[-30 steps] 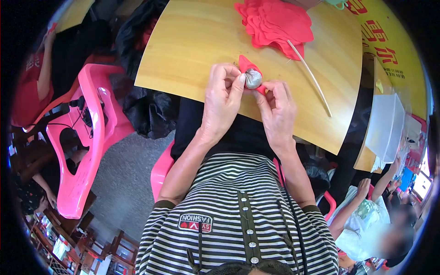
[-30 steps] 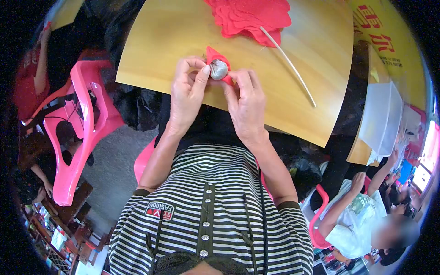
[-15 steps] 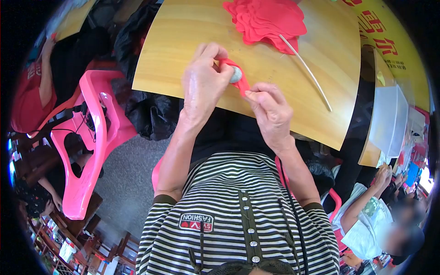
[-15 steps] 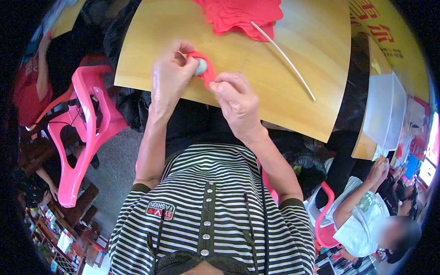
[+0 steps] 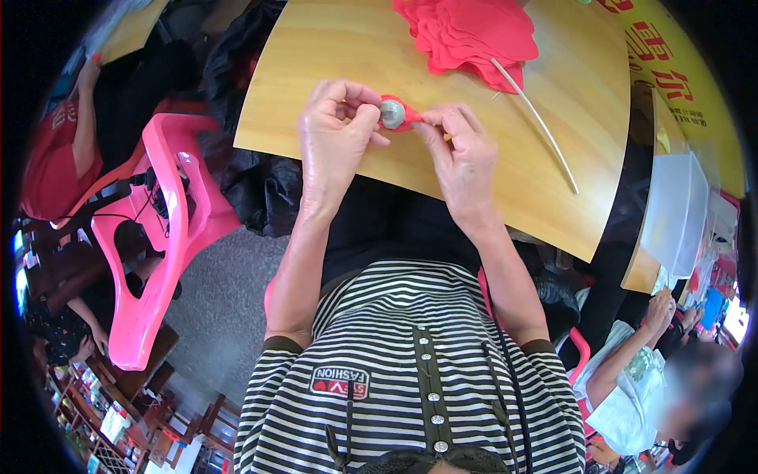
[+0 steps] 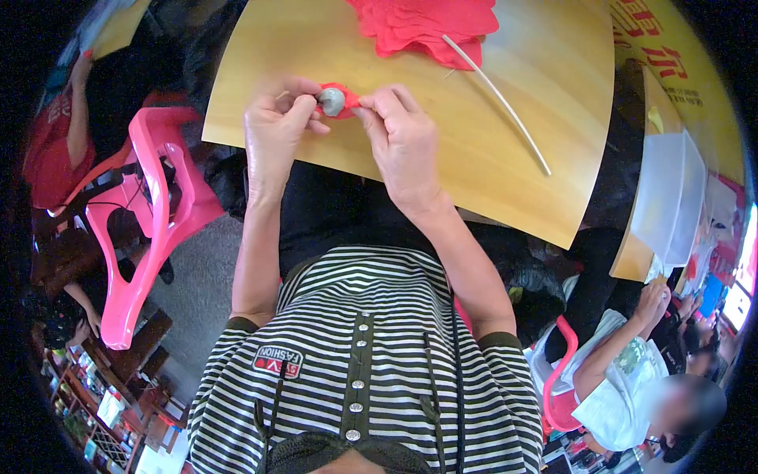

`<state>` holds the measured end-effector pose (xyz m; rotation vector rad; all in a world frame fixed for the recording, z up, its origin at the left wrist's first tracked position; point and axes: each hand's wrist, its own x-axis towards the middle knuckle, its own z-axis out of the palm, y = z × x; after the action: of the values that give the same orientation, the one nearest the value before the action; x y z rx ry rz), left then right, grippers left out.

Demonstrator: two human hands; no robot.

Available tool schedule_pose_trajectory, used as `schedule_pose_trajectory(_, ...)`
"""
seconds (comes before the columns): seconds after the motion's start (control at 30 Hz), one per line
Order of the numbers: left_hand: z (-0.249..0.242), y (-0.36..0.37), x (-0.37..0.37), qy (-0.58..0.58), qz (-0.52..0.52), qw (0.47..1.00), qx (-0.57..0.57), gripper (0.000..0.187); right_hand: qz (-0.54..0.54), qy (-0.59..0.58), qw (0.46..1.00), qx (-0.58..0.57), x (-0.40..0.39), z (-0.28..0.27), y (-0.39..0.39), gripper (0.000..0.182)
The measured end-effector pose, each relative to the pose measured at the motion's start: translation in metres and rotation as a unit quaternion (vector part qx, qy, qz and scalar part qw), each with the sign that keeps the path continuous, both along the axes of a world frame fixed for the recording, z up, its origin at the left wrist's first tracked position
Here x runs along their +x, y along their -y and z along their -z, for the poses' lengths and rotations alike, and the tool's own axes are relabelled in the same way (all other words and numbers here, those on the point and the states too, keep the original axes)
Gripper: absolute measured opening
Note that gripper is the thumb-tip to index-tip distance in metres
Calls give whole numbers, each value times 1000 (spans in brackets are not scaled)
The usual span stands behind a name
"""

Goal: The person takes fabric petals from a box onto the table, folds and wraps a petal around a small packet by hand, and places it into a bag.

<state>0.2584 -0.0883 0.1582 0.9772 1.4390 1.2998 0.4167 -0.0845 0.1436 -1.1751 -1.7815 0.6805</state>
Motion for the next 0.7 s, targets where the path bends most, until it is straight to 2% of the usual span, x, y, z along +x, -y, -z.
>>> schedule_pose_trajectory(0.1,-14,6,1,57,-11,998,22,9,-9,-130,984,-120,4,-24,1,9)
schedule_pose_trajectory(0.2,-34,20,-8,-114,29,985,123,13,6,-114,993,-8,13,-62,6,8)
schedule_pose_trajectory(0.33,-14,17,-17,-313,107,930,159,21,36,-73,982,-168,22,-28,-2,6)
schedule_pose_trajectory(0.47,-10,13,-4,-337,111,904,239,24,44,-109,974,-193,23,-26,1,5)
schedule_pose_trajectory(0.57,-1,3,-4,-397,144,860,288,27,21,-95,984,-150,25,-25,0,4)
schedule_pose_trajectory(0.7,2,-5,-5,-450,166,823,304,25,9,-112,982,-154,25,-25,3,4)
